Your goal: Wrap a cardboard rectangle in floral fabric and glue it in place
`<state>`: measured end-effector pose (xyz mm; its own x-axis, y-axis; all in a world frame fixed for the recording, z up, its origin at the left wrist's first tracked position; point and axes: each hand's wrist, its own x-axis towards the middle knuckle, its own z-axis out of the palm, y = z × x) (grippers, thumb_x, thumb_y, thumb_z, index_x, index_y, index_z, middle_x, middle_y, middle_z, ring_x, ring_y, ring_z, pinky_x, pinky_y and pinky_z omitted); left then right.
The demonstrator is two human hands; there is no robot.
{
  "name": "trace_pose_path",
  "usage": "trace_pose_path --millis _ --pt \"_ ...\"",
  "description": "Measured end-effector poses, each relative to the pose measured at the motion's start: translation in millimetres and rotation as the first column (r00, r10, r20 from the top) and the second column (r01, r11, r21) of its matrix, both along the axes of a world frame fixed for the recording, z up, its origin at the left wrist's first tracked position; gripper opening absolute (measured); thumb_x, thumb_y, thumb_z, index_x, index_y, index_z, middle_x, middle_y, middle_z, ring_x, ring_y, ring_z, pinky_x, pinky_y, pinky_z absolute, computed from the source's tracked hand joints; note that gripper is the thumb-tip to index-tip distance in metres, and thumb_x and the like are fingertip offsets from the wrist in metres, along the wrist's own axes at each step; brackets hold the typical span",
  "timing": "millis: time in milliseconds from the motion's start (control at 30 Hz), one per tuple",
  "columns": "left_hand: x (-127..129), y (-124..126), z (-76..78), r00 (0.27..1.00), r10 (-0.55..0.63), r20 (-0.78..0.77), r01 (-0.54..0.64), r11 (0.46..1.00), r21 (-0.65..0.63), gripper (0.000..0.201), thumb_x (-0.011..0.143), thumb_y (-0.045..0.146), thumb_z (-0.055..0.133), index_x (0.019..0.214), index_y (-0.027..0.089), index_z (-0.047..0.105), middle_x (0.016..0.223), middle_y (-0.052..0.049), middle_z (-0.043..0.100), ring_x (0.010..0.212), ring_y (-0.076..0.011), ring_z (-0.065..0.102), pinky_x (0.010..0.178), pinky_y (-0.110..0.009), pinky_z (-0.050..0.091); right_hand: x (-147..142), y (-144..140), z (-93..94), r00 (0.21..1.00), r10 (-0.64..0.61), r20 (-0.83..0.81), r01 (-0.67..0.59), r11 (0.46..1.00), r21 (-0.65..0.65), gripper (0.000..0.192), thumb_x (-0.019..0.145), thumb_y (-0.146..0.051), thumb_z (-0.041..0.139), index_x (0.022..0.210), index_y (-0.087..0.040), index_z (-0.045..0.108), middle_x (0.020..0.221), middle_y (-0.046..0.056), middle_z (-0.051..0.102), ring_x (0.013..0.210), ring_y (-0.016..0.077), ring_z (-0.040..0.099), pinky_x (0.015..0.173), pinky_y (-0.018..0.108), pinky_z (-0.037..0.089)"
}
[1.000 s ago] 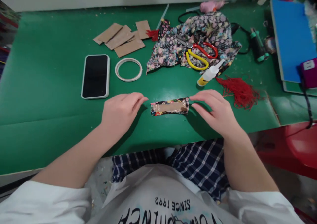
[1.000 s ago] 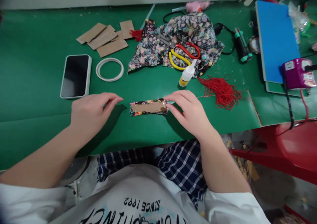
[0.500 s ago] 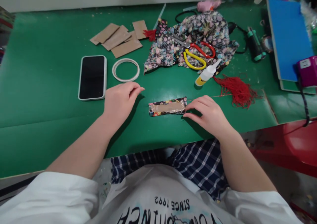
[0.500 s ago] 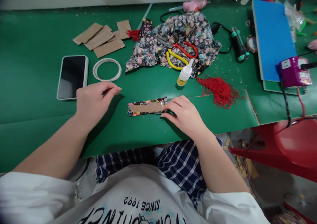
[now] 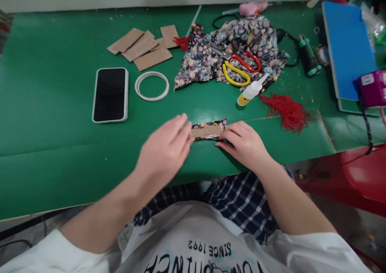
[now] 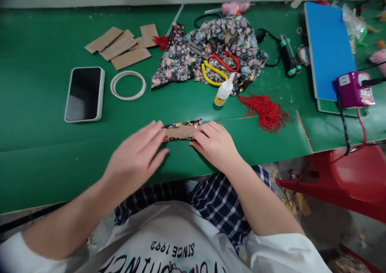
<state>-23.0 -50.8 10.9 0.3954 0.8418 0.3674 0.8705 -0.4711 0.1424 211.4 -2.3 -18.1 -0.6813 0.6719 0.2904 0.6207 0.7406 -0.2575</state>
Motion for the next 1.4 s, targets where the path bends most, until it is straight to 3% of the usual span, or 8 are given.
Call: trace_pose_path --millis 67,167,300,533,767,1067,1400 --pt "14 -18 -6.8 0.993 -0.101 -0.065 0.095 0.991 -0.091 0.045 0.089 0.030 0.049 0.126 0.003 0.048 0.131 -0.018 0.050 0.124 -0.0279 0.045 0.103 -0.041 0.040 -1 -1 -0.5 1.000 -0.019 -0.001 0.019 1.000 0.020 0.013 0.084 -0.027 0.054 0.085 -0.016 0.062 0.088 0.007 0.063 0.083 0.0179 0.054 0.074 0.033 0.043" --pt "24 -33 -17.5 0.991 -0.067 -0.117 0.043 0.981 -0.190 0.063 0.089 0.044 0.044 0.134 0.000 0.037 0.140 -0.021 0.037 0.131 -0.0310 0.035 0.106 -0.048 0.035 -1 -3 0.0 0.999 -0.032 -0.001 0.032 0.999 0.042 0.012 0.083 -0.025 0.055 0.087 -0.017 0.063 0.089 0.007 0.064 0.084 0.0181 0.053 0.074 0.033 0.043" --pt "23 -34 -21.5 0.985 -0.047 -0.164 0.010 0.976 -0.218 0.077 0.088 0.056 0.038 0.136 -0.004 0.031 0.143 -0.024 0.029 0.134 -0.0337 0.027 0.107 -0.051 0.030 -2 -4 0.4 1.000 -0.017 -0.005 0.017 0.998 0.057 0.012 0.083 -0.024 0.055 0.085 -0.016 0.065 0.086 0.006 0.065 0.082 0.0172 0.053 0.073 0.033 0.044" --pt "22 -37 -19.5 0.976 -0.088 -0.199 0.030 0.961 -0.276 0.084 0.085 0.063 0.035 0.138 -0.002 0.030 0.146 -0.021 0.024 0.136 -0.0325 0.025 0.109 -0.049 0.026 -8 -6 -0.7 1.000 -0.017 0.005 0.017 0.997 0.072 0.016 0.085 -0.022 0.052 0.087 -0.017 0.067 0.082 0.006 0.065 0.080 0.0170 0.052 0.072 0.032 0.044" --pt "22 -40 -23.5 0.978 -0.119 -0.171 0.060 0.947 -0.316 0.102 0.071 0.078 0.039 0.138 0.001 0.031 0.147 -0.021 0.021 0.136 -0.0348 0.022 0.110 -0.051 0.022 -10 -7 -4.8 1.000 -0.001 -0.017 0.003 0.992 0.127 0.016 0.085 -0.022 0.053 0.090 -0.017 0.067 0.084 0.005 0.065 0.082 0.0172 0.053 0.072 0.031 0.044" --pt "1 -16 -15.8 0.969 -0.226 -0.097 0.184 0.930 -0.319 0.077 0.085 0.058 0.044 0.138 0.004 0.031 0.147 -0.021 0.023 0.138 -0.0320 0.018 0.110 -0.050 0.026 -13 -6 -5.2 0.999 -0.007 -0.049 0.012 0.994 0.110 0.016 0.084 -0.016 0.052 0.088 -0.016 0.067 0.085 0.007 0.064 0.085 0.0178 0.054 0.074 0.033 0.048" --pt "-7 -7 -14.1 0.938 -0.334 -0.088 0.292 0.903 -0.316 0.057 0.087 0.048 0.049 0.131 0.012 0.046 0.144 -0.022 0.030 0.136 -0.0338 0.023 0.109 -0.051 0.026 -13 -2 -5.9 0.995 0.007 -0.100 0.001 0.997 0.078 0.016 0.085 -0.023 0.054 0.095 -0.015 0.062 0.095 0.007 0.067 0.097 0.0187 0.059 0.087 0.033 0.048"
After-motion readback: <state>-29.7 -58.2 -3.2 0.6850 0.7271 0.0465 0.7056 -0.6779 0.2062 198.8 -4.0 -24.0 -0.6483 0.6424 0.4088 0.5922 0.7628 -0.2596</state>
